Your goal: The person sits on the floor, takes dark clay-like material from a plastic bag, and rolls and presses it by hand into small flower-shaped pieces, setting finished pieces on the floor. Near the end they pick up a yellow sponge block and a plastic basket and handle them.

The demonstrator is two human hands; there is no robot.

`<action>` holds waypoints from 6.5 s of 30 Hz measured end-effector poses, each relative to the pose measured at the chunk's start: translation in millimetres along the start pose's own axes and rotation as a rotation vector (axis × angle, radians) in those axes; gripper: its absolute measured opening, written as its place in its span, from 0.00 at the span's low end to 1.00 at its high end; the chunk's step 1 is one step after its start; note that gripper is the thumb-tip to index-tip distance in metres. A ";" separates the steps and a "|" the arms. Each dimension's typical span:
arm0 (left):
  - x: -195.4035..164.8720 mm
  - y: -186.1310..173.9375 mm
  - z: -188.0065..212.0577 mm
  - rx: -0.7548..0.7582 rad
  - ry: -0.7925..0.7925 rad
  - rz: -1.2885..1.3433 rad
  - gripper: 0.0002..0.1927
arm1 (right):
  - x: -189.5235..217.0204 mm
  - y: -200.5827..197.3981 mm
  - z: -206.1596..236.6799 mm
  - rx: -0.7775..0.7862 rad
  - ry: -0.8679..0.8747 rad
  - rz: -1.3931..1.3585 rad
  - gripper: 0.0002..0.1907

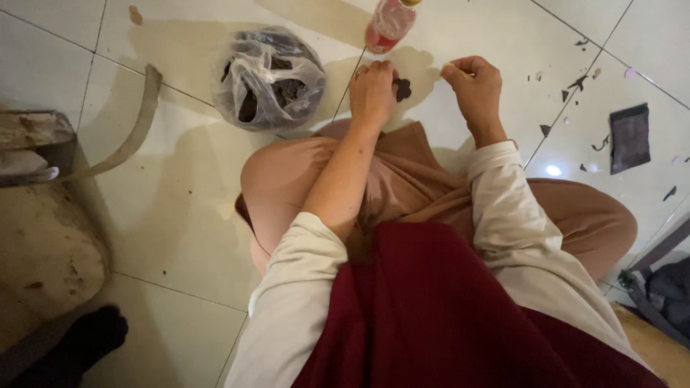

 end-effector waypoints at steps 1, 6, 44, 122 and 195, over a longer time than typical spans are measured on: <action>0.6 0.3 -0.6 -0.009 -0.002 0.004 0.11 | -0.4 -0.4 -0.1 -0.017 -0.008 -0.005 0.11; -3.2 3.3 -3.3 -0.016 0.022 0.174 0.09 | -3.9 -9.0 -4.8 -0.082 0.039 -0.036 0.11; -26.3 33.5 32.5 0.235 0.211 -0.255 0.14 | 12.9 26.4 9.2 -0.133 -0.493 0.385 0.02; -26.2 41.1 34.1 0.373 0.024 -0.175 0.17 | -7.4 30.2 12.7 -0.086 -0.461 0.465 0.06; -16.6 21.8 5.4 0.072 0.091 0.072 0.08 | 9.9 55.6 58.3 0.032 -0.621 0.747 0.05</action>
Point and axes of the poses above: each hand's wrist, its own z-axis away from the middle knuckle, its own y-axis out of the palm, x = y × z, the point moved 5 cm from there along -z, towards the middle knuckle, and after that the axes turned 11 degrees about z, right-handed, at the moved point
